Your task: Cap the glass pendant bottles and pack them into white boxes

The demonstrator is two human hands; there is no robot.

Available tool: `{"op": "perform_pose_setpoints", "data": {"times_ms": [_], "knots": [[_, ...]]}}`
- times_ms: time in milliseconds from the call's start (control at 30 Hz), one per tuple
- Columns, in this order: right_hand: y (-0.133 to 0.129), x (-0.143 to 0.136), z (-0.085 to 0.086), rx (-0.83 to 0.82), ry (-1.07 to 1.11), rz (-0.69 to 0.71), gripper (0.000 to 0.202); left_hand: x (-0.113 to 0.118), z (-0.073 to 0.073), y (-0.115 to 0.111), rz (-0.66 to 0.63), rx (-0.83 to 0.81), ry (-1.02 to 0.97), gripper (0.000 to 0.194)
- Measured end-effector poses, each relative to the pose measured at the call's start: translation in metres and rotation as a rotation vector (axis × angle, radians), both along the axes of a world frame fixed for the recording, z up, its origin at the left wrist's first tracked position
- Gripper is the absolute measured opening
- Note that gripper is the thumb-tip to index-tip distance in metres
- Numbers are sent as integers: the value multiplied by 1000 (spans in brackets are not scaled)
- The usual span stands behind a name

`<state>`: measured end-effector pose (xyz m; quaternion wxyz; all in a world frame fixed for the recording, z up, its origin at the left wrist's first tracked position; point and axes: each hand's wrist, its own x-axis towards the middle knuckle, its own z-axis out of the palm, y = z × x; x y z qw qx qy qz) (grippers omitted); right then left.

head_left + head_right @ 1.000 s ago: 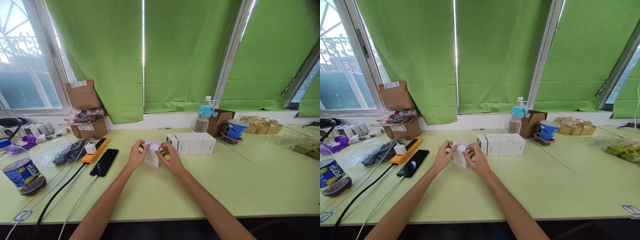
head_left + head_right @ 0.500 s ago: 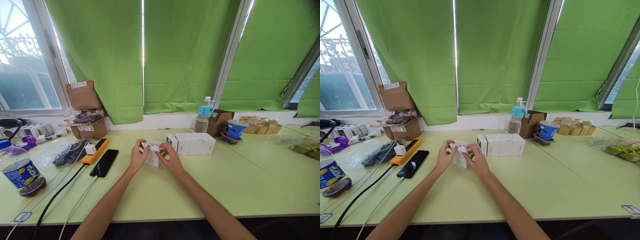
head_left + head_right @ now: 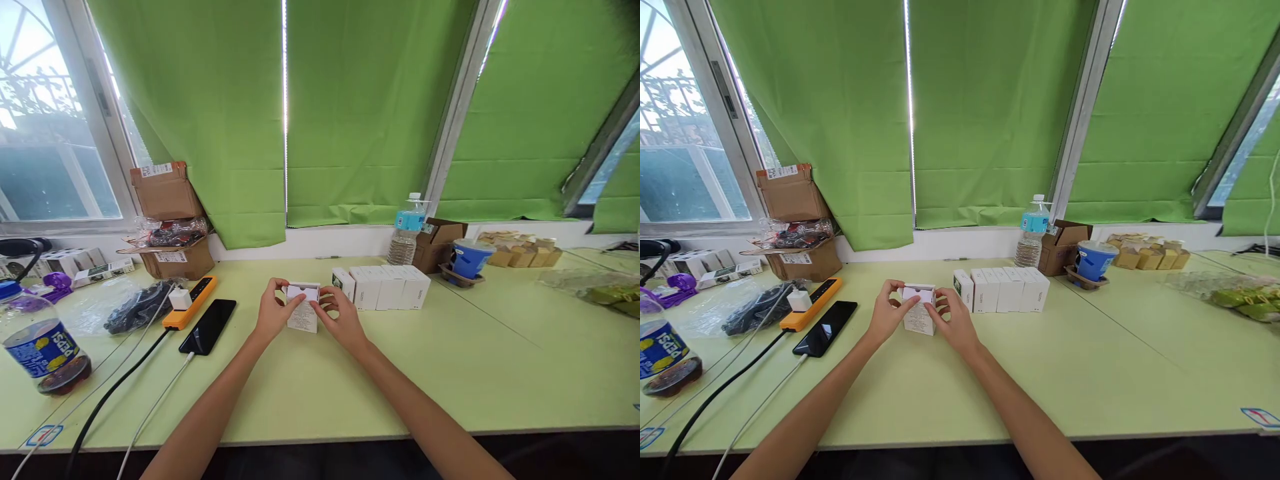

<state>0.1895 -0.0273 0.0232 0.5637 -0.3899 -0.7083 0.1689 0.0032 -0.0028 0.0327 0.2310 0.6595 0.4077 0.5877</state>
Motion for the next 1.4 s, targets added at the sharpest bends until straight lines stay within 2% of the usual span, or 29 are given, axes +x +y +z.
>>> {"op": "perform_pose_setpoints", "data": {"times_ms": [167,300,467,733,867,1033,1200,1400], "knots": [[0,-1,1,-28,18,2,35,2,-1,-1,72,53,-3,41],[0,-1,0,-26,28,6,35,3,0,-3,60,77,-2,39],[1,0,0,-4,20,21,33,5,0,-5,52,88,57,44],[0,0,-1,-41,25,29,35,1,11,-12,68,134,234,34],[1,0,-1,-31,23,20,36,-2,15,-11,-9,159,241,22],[3,1,-1,24,-19,14,32,-5,10,-6,-84,222,211,16],[2,2,1,62,-86,0,30,-5,1,-3,-25,210,71,42],[2,1,3,75,-64,10,32,0,-2,-5,-80,185,86,20]]}}
